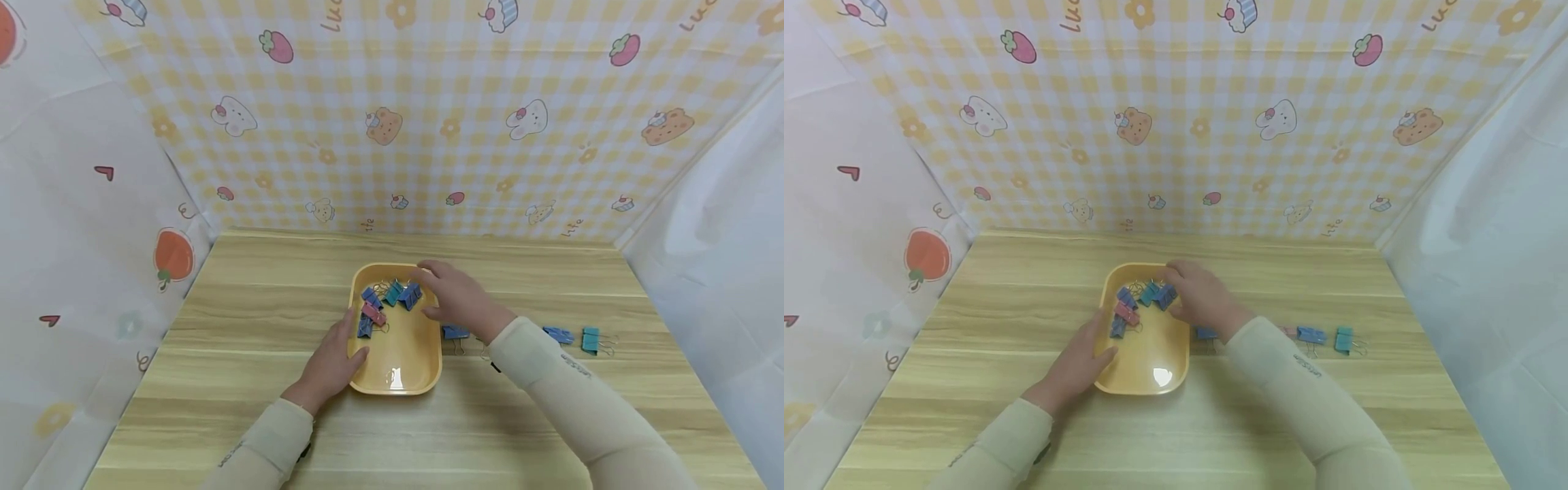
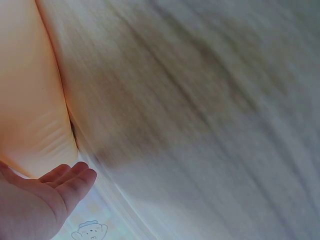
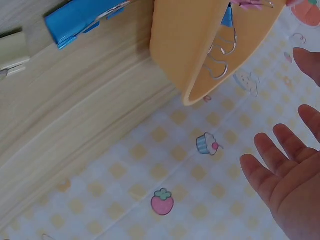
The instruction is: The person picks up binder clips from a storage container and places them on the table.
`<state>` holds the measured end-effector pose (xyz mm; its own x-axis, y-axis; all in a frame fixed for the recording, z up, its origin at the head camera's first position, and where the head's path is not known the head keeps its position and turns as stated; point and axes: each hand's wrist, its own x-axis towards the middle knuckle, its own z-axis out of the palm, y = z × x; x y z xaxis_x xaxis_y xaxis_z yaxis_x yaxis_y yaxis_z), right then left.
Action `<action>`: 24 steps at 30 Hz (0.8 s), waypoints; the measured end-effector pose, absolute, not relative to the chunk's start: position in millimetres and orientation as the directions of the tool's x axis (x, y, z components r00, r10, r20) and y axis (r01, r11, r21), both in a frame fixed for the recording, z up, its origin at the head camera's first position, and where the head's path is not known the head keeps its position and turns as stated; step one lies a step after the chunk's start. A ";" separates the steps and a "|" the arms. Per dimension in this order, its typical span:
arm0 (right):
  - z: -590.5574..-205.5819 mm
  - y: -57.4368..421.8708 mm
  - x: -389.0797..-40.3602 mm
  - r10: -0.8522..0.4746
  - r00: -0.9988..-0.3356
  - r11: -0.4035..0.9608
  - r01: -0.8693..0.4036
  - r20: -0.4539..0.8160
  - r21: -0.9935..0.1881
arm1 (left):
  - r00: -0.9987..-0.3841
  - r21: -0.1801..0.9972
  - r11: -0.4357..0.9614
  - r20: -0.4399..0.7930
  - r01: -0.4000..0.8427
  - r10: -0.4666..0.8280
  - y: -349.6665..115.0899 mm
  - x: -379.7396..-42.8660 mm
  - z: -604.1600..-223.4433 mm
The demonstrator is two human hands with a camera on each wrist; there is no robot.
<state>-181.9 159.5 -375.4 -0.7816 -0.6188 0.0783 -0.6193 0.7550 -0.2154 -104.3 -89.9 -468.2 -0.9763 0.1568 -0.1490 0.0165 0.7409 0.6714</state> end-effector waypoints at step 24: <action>-395.4 118.5 -188.0 -0.724 -0.689 0.679 -0.708 -0.020 -0.194 | -0.978 0.672 0.739 -0.126 0.041 0.169 -90.2 -102.7 -464.2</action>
